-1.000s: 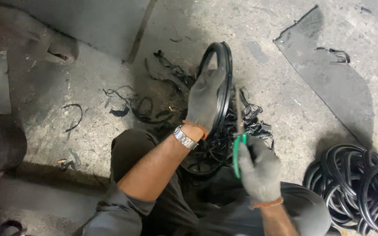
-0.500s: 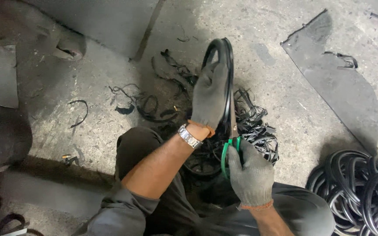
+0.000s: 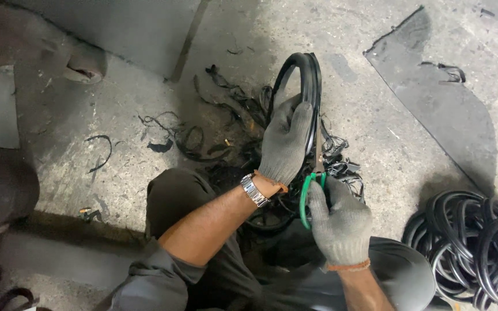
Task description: Trimming the excess flash from circular rubber seals using scissors.
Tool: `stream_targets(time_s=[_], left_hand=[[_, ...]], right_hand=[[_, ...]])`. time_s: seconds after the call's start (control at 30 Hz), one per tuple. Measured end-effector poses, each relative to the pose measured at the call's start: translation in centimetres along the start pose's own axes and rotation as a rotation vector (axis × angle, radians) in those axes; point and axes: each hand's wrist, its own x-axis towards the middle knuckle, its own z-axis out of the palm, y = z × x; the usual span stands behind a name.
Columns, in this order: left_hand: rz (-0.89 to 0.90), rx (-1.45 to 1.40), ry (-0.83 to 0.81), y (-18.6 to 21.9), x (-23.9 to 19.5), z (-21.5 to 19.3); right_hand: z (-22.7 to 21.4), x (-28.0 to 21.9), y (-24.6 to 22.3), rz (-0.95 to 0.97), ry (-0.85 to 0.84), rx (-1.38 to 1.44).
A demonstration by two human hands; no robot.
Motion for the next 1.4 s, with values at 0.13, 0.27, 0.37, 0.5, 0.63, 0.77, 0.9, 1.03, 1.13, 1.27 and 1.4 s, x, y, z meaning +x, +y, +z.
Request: stream_targets(time_s=[0.13,0.27,0.37,0.5,0.63,0.77,0.9,1.03,1.13,1.27,1.4], left_hand=[[-0.161,-0.120,-0.040,0.8,-0.2,-0.1],[-0.151,-0.090,-0.086,1.1,-1.0,0.1],[-0.176,-0.002,-0.152,1.5,-1.8,0.2],[-0.104,-0.139,-0.166,-0.4,-2.2,0.9],[-0.122,-0.298,-0.197,-1.3,-1.4,0.8],[-0.554,-0.325,-0.161,1.1,-0.1,0.1],[-0.628,-0.713,-0.121,1.4,0.2,0.0],[-0.645,-0.662,-0.088,1.2,0.9,-0.5],[-0.558,-0.641,-0.120,1.0,1.4,-0.9],[-0.372,-0.496,-0.072,0.7,2.5,-1.7],[-0.303,-0.551,0.120,-0.3,3.7,-2.0]], right_hand=[[-0.2,0.3,0.4,0.069,-0.044,0.074],[-0.7,0.8,0.5,0.055,-0.010,0.006],[-1.7,1.9,0.9,0.179,-0.060,-0.013],[-2.9,3.0,1.8,0.377,-0.101,0.100],[-2.5,3.2,3.1,0.414,-0.072,0.064],[-2.2,2.8,3.8,0.438,-0.087,0.292],[-1.8,2.1,4.2,0.360,-0.109,0.455],[-1.2,2.0,2.8,0.287,-0.110,0.246],[-0.8,1.3,1.5,0.410,-0.238,0.103],[0.6,-0.2,1.5,0.205,-0.156,0.068],[1.1,-0.9,0.1,-0.108,-0.034,-0.002]])
